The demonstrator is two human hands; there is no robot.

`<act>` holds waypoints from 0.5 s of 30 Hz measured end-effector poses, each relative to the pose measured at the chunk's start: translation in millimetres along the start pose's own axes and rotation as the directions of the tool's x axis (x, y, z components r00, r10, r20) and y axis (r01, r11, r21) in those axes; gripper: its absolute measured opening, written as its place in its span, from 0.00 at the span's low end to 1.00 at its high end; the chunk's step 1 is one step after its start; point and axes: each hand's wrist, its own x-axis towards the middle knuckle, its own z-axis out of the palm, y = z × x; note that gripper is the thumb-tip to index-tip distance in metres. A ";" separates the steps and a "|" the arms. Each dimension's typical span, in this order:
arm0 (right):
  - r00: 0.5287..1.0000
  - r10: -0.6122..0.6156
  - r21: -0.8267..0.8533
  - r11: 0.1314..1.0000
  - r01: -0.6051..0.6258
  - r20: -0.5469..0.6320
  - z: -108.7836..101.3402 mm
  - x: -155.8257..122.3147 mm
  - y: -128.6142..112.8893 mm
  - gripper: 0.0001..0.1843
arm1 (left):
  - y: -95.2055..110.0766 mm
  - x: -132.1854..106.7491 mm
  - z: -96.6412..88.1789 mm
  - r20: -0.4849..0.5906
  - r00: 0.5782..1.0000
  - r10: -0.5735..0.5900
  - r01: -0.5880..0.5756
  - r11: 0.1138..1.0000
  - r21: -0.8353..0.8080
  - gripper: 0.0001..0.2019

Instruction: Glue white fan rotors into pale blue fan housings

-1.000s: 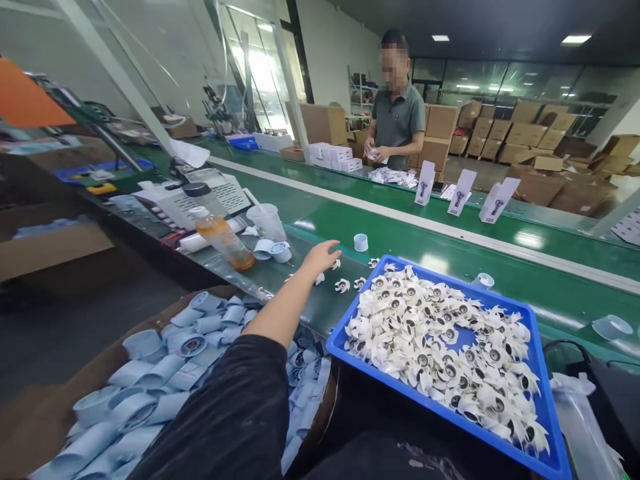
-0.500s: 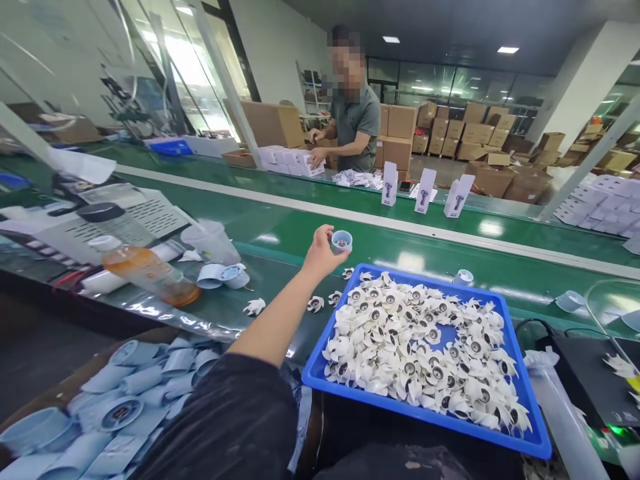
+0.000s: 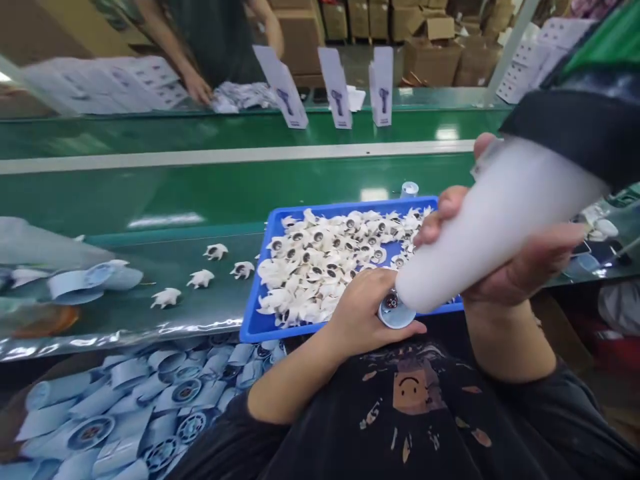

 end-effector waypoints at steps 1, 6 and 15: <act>1.000 -0.004 -0.020 1.000 0.004 -0.007 0.4 -2.2 0.0 0.32 | 2.9 3.4 3.8 -0.002 1.000 0.009 -0.009 1.000 0.001 0.22; 0.996 -0.080 0.072 0.994 0.078 0.033 -16.6 -13.5 -0.2 0.25 | 14.0 11.6 12.9 0.014 0.999 0.039 -0.039 0.999 -0.001 0.16; 0.990 -0.126 0.069 0.990 0.122 0.057 -20.1 -9.4 0.3 0.23 | 17.4 12.8 18.6 0.015 1.000 0.027 -0.027 1.000 0.011 0.15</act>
